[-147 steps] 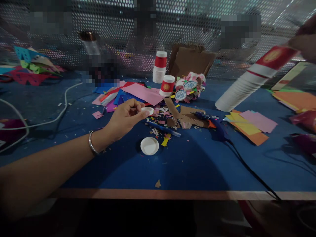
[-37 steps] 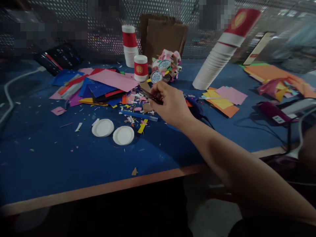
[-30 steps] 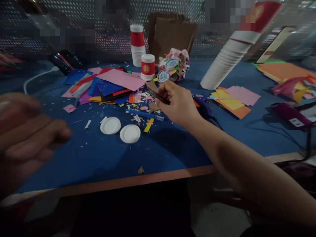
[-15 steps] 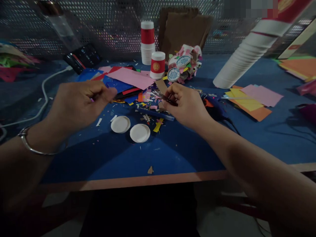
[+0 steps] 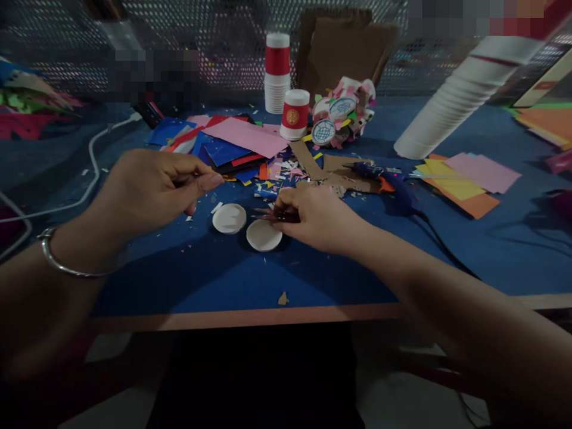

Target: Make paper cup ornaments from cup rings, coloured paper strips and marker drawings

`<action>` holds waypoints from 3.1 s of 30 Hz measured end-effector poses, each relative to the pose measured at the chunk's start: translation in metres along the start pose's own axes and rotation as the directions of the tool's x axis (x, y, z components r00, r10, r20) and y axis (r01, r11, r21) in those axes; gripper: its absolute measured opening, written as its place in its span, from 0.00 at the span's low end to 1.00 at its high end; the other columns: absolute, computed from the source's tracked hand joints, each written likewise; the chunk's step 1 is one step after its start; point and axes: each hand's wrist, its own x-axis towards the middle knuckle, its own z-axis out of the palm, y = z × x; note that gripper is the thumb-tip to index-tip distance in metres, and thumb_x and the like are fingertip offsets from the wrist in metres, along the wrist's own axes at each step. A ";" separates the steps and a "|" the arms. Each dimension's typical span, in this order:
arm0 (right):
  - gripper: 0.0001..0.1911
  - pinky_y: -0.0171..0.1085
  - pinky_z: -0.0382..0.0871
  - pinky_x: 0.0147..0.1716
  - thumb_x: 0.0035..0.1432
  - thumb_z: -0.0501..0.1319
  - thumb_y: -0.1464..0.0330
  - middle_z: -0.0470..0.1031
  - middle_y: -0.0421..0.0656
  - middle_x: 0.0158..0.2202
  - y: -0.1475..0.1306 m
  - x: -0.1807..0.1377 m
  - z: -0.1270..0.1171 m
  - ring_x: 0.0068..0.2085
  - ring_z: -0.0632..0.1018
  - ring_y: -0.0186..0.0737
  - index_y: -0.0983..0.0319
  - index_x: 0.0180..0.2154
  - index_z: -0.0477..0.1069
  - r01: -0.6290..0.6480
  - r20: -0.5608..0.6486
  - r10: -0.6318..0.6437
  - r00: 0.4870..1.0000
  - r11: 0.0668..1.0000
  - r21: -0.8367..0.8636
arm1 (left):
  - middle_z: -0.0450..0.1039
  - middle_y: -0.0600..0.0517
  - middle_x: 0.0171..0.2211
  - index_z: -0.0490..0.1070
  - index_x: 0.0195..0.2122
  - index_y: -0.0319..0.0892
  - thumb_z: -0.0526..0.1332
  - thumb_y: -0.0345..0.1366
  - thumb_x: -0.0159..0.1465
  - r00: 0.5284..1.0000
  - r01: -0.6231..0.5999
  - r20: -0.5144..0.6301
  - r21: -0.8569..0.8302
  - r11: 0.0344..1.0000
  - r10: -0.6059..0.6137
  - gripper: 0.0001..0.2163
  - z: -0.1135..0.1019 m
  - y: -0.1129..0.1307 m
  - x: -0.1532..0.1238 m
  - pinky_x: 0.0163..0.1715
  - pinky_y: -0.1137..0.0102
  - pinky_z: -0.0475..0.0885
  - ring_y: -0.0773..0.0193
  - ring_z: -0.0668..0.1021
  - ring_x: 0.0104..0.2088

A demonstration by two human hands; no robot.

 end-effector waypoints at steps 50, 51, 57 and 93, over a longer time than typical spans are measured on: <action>0.21 0.35 0.63 0.27 0.62 0.71 0.49 0.72 0.38 0.28 -0.013 0.006 0.005 0.28 0.71 0.33 0.60 0.38 0.75 -0.049 -0.046 0.081 0.996 0.875 0.482 | 0.73 0.45 0.58 0.74 0.58 0.50 0.74 0.35 0.64 0.972 -0.221 -0.049 -0.520 0.825 0.229 0.22 0.042 -0.022 -0.001 0.59 0.53 0.81 0.50 0.76 0.62; 0.21 0.35 0.63 0.27 0.63 0.71 0.49 0.72 0.38 0.28 -0.013 0.006 0.005 0.27 0.71 0.33 0.60 0.37 0.75 -0.052 -0.042 0.083 0.996 0.873 0.484 | 0.73 0.45 0.59 0.74 0.58 0.50 0.74 0.35 0.64 0.971 -0.228 -0.051 -0.504 0.833 0.234 0.21 0.041 -0.022 -0.001 0.59 0.53 0.82 0.49 0.76 0.62; 0.20 0.35 0.62 0.27 0.64 0.70 0.50 0.72 0.38 0.29 -0.013 0.006 0.003 0.28 0.71 0.32 0.61 0.36 0.77 -0.023 -0.056 0.056 0.997 0.882 0.471 | 0.73 0.45 0.61 0.74 0.59 0.51 0.73 0.31 0.64 0.969 -0.232 -0.039 -0.474 0.849 0.243 0.23 0.042 -0.019 -0.002 0.59 0.55 0.82 0.50 0.76 0.63; 0.21 0.34 0.59 0.26 0.63 0.72 0.49 0.73 0.38 0.27 -0.012 0.001 -0.006 0.26 0.70 0.31 0.61 0.35 0.77 -0.087 -0.033 0.119 0.992 0.862 0.499 | 0.71 0.45 0.62 0.73 0.62 0.51 0.73 0.32 0.65 0.960 -0.254 -0.033 -0.523 0.813 0.279 0.25 0.043 -0.019 -0.003 0.58 0.54 0.84 0.50 0.77 0.64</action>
